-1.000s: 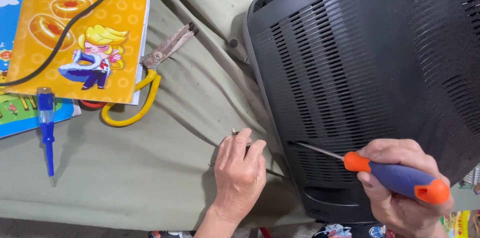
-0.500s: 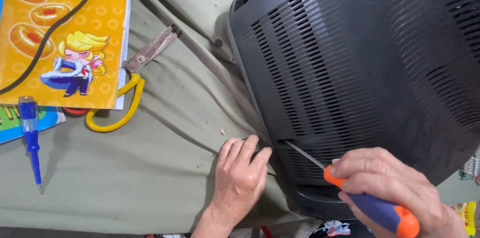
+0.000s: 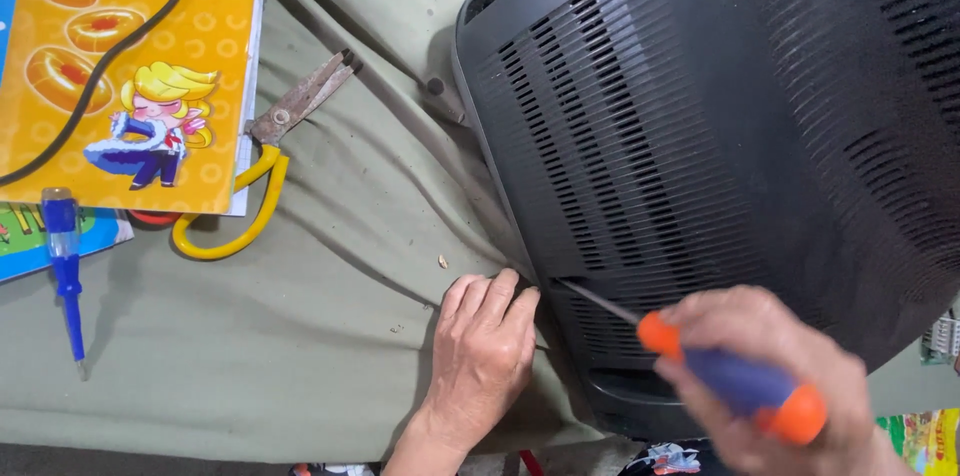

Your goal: The person uses a screwdriver to pry open the casing of a CRT television. They work on the side and back of the device, attempting to release clips and separate the plastic shell.

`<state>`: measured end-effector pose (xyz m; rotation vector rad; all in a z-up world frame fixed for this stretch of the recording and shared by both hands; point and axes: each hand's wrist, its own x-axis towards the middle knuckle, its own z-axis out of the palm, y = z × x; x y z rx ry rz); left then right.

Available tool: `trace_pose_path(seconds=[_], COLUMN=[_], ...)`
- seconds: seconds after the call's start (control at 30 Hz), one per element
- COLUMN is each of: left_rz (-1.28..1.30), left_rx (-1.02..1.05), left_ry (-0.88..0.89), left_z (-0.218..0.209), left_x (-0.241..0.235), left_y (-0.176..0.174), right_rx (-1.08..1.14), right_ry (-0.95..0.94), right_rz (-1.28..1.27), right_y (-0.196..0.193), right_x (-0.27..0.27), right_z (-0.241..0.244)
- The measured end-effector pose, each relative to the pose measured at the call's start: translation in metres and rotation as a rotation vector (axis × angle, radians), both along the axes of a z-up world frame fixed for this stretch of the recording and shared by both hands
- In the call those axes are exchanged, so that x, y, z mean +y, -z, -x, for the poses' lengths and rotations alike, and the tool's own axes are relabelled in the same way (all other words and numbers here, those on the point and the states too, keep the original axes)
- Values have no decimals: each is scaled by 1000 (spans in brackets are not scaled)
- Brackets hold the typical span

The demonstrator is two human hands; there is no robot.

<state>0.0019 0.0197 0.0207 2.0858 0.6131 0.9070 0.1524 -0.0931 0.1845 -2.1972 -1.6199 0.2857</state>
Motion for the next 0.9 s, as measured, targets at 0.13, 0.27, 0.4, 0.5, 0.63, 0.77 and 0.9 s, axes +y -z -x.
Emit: trace_pose_path(seconds=[0.13, 0.27, 0.4, 0.5, 0.63, 0.77, 0.9], left_rz=[17, 38, 37, 44, 62, 57, 32], left_rx=[-5, -8, -13, -16, -10, -14, 1], left_ry=[19, 31, 29, 39, 48, 46, 43], left_z=[2, 3, 4, 4, 5, 5, 5], left_x=[1, 2, 2, 2, 3, 2, 1], left_y=[1, 2, 2, 4, 5, 5, 5], right_rx=[-46, -83, -159, -170, -155, -84, -69], right_ry=[-300, -456, -166, -65, -71, 148, 105], right_rz=[28, 166, 151, 65, 163, 74, 6], right_y=[-5, -11, -9, -7, -7, -9, -7], right_x=[13, 1, -23, -29, -59, -66, -100], right_z=[9, 12, 16, 15, -12, -10, -41])
